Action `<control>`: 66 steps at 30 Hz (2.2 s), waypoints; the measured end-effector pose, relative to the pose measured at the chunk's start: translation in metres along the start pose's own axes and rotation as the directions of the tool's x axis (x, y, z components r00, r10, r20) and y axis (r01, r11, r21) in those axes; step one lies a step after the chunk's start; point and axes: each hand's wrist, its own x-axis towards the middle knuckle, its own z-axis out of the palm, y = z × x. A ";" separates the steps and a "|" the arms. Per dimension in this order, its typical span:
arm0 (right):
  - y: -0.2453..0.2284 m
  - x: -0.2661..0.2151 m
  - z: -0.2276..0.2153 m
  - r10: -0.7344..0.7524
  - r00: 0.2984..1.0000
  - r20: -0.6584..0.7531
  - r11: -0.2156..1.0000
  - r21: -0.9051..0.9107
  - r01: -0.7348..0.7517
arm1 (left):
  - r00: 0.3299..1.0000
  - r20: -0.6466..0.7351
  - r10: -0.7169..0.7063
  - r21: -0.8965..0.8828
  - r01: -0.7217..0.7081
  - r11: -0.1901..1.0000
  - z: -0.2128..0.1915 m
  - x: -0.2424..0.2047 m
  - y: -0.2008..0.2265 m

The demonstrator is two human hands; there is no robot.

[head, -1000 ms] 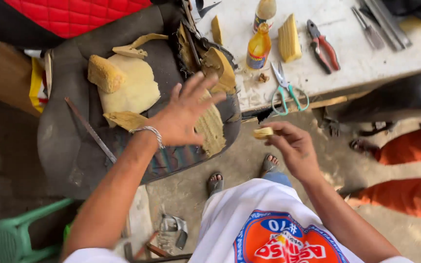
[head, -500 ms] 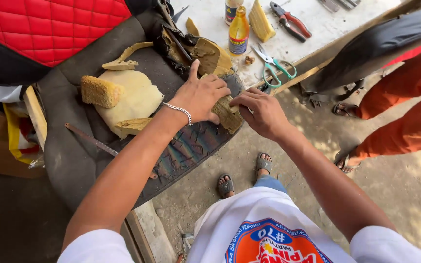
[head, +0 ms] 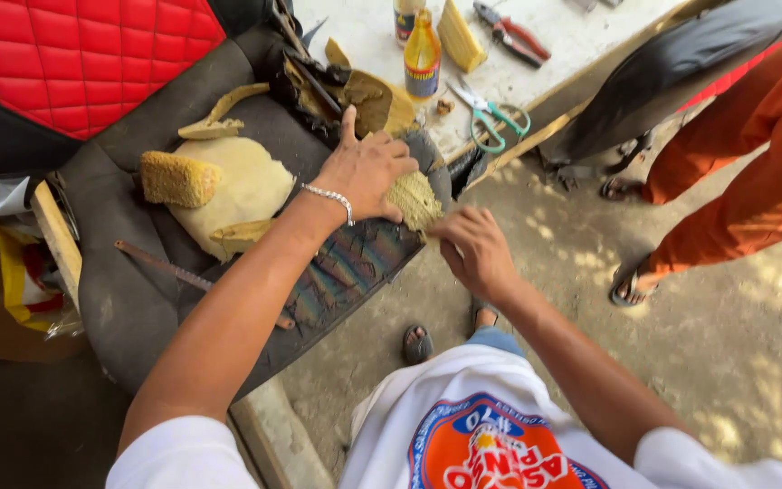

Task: Applying adhesive to foam inserts and attaching them to a chair frame to build up the seat cushioning.

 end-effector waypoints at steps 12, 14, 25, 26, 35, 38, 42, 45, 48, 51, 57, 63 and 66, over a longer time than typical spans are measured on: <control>0.043 0.016 -0.037 0.003 1.000 -0.021 0.998 0.062 -0.001 | 0.992 0.116 -0.050 -0.262 0.079 0.962 -0.044 -0.023 -0.007; 0.033 0.069 -0.047 -0.006 1.000 0.001 0.995 0.103 0.006 | 0.994 0.018 -0.111 -0.504 0.105 0.857 -0.048 -0.041 -0.031; 0.075 0.172 0.022 -0.152 0.921 0.359 0.988 0.060 0.140 | 0.801 0.315 -0.510 -0.754 0.537 0.378 -0.009 -0.046 -0.039; 0.077 0.167 0.012 -0.132 0.894 0.428 0.991 0.045 0.124 | 0.818 0.301 -0.491 -0.748 0.522 0.411 -0.016 -0.049 -0.036; 0.052 0.161 0.032 -0.142 0.911 0.387 0.989 0.031 0.141 | 0.891 0.366 -0.268 -0.800 0.448 0.398 0.004 -0.040 -0.060; 0.050 0.137 0.024 -0.216 0.911 0.350 0.964 -0.073 0.257 | 0.956 0.241 -0.168 -0.783 0.294 0.549 0.009 -0.031 -0.065; 0.042 0.124 0.003 -0.224 0.869 0.441 0.956 -0.074 0.284 | 0.968 0.196 -0.160 -0.705 0.252 0.663 0.032 -0.021 -0.075; 0.032 0.153 0.017 -0.200 0.906 0.372 0.970 -0.051 0.236 | 0.945 0.238 -0.225 -0.697 0.328 0.637 0.014 -0.023 -0.065; 0.012 0.171 0.019 -0.221 0.907 0.357 0.972 0.000 0.237 | 0.949 0.276 -0.156 -0.764 0.315 0.563 -0.013 -0.024 -0.061; 0.004 0.168 0.006 -0.196 0.894 0.404 0.975 -0.013 0.220 | 0.968 0.236 -0.081 -0.831 0.245 0.499 0.002 -0.013 -0.073; 0.015 0.109 -0.008 -0.219 0.887 0.406 0.960 -0.073 0.271 | 0.963 0.246 -0.109 -0.798 0.265 0.541 0.027 -0.006 -0.088; 0.049 0.060 -0.022 -0.260 0.934 0.244 0.965 0.056 0.255 | 0.981 0.148 -0.123 -0.856 0.190 0.480 0.066 0.008 -0.096; 0.018 0.135 -0.026 -0.337 0.929 0.153 0.940 -0.004 0.342 | 0.974 0.188 -0.124 -0.860 0.224 0.458 0.029 -0.008 -0.082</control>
